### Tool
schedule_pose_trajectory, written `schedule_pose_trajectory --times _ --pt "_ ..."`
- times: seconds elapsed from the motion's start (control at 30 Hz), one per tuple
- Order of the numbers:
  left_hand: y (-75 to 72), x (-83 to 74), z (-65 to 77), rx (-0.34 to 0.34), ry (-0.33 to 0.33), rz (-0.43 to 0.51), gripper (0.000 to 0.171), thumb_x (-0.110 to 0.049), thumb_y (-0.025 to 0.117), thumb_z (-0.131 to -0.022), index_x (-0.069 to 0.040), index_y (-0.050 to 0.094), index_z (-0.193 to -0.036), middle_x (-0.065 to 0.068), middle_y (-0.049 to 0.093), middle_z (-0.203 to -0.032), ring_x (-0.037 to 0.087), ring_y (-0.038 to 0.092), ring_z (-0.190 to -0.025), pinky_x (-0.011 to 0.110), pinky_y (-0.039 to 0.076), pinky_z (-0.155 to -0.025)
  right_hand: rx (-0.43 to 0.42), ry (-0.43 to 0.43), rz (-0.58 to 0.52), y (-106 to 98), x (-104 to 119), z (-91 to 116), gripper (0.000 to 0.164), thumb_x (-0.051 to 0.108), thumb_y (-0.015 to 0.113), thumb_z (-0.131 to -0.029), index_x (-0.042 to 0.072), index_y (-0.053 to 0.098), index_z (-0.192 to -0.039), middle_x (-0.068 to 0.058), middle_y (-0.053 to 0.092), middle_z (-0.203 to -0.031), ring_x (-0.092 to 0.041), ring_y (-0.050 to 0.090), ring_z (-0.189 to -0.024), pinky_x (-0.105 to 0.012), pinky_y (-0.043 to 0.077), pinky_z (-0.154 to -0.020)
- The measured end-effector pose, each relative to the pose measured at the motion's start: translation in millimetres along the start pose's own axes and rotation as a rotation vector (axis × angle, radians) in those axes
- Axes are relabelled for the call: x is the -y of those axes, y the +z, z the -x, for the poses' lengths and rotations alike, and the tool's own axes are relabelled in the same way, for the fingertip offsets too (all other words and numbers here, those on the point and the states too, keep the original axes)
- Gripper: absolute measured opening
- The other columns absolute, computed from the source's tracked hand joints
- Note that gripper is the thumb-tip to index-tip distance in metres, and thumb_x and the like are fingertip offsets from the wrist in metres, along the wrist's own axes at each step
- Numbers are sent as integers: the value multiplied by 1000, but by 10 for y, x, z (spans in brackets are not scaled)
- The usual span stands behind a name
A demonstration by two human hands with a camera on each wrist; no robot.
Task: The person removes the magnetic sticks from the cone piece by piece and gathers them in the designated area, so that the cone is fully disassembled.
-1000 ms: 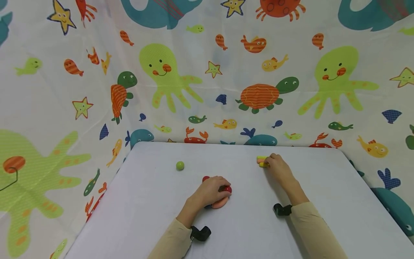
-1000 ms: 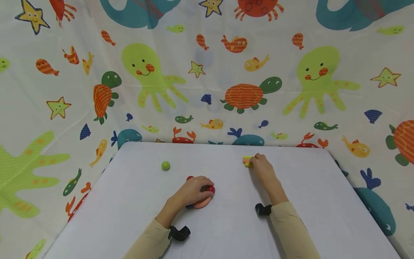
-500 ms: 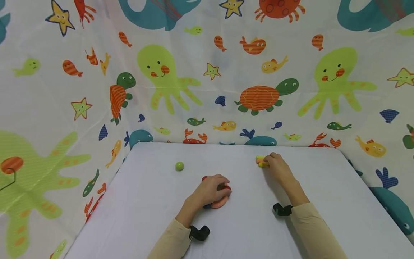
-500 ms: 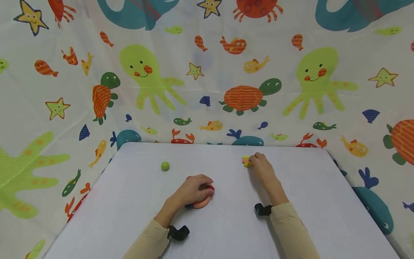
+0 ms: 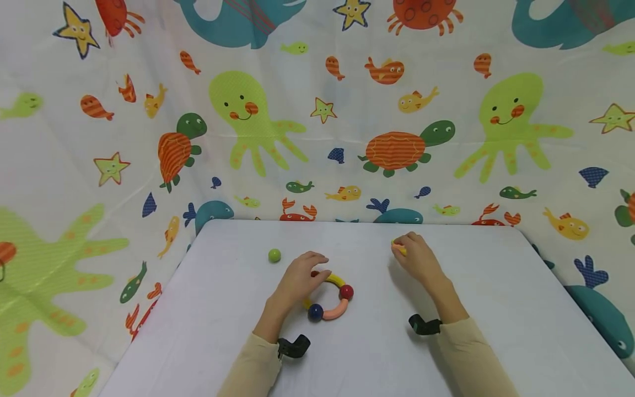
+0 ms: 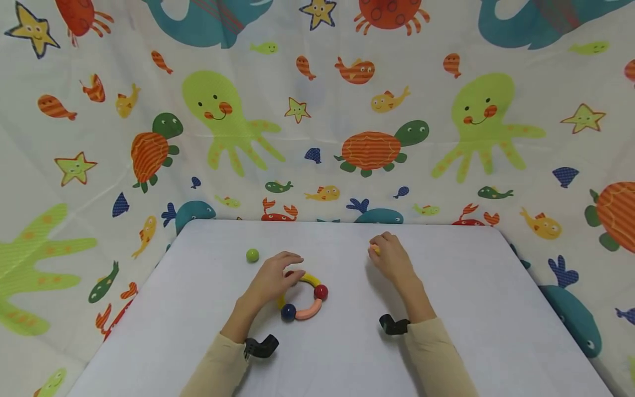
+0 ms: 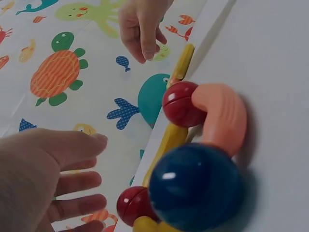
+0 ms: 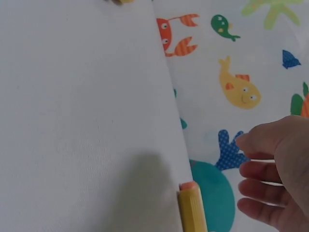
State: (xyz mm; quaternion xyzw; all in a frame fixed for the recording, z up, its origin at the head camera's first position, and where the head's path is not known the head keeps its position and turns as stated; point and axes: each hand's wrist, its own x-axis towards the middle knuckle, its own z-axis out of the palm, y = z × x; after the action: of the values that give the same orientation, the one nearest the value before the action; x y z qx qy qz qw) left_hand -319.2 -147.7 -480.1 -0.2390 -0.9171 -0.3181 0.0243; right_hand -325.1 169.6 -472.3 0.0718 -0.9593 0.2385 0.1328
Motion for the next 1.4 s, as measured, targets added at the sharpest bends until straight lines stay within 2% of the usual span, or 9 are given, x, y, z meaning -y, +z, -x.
schedule_pose_trajectory --times 0.33,0.43,0.6,0.7,0.9,1.1,1.4 --pt "-46 124 70 50 -118 -70 43 -37 70 -91 -11 69 -125 8 66 -125 26 64 -114 44 53 -101 -1 4 -12 92 280 135 30 18 68 -94 -1 69 -118 -17 65 -116 -32 61 -106 -48 55 -93" --pt "-45 136 102 74 -133 -80 42 -34 71 -91 -10 69 -125 9 67 -121 25 64 -109 43 53 -99 11 27 -26 128 361 179 31 20 68 -94 1 69 -118 -16 64 -117 -31 61 -107 -47 56 -94" --pt "-64 107 194 113 -126 -87 38 -27 73 -90 -6 70 -121 10 66 -111 20 60 -93 38 56 -88 34 34 -41 151 496 276 32 22 70 -93 3 69 -119 -14 65 -118 -29 62 -106 -47 56 -94" --pt "-71 79 243 119 -130 -85 36 -24 74 -89 -6 70 -120 10 66 -110 19 58 -91 37 55 -86 35 32 -46 149 560 338 32 21 70 -93 4 69 -119 -13 65 -118 -29 62 -106 -47 56 -94" --pt "-82 25 331 146 -158 -23 36 -20 75 -89 -6 70 -122 10 64 -114 18 57 -92 34 57 -85 57 25 -47 142 671 451 33 22 71 -92 4 68 -120 -13 65 -117 -27 62 -103 -46 57 -92" --pt "-16 1 313 173 -125 6 37 -21 74 -89 -7 69 -123 8 64 -112 17 56 -90 31 57 -82 106 23 -63 226 766 473 35 23 72 -91 6 68 -121 -10 64 -117 -25 61 -102 -44 57 -92" --pt "75 -104 324 197 -54 -13 40 -24 73 -91 -10 67 -128 6 65 -114 14 57 -91 28 57 -83 178 -15 -75 363 907 504 36 24 74 -90 8 67 -122 -5 64 -116 -19 61 -101 -38 58 -91"
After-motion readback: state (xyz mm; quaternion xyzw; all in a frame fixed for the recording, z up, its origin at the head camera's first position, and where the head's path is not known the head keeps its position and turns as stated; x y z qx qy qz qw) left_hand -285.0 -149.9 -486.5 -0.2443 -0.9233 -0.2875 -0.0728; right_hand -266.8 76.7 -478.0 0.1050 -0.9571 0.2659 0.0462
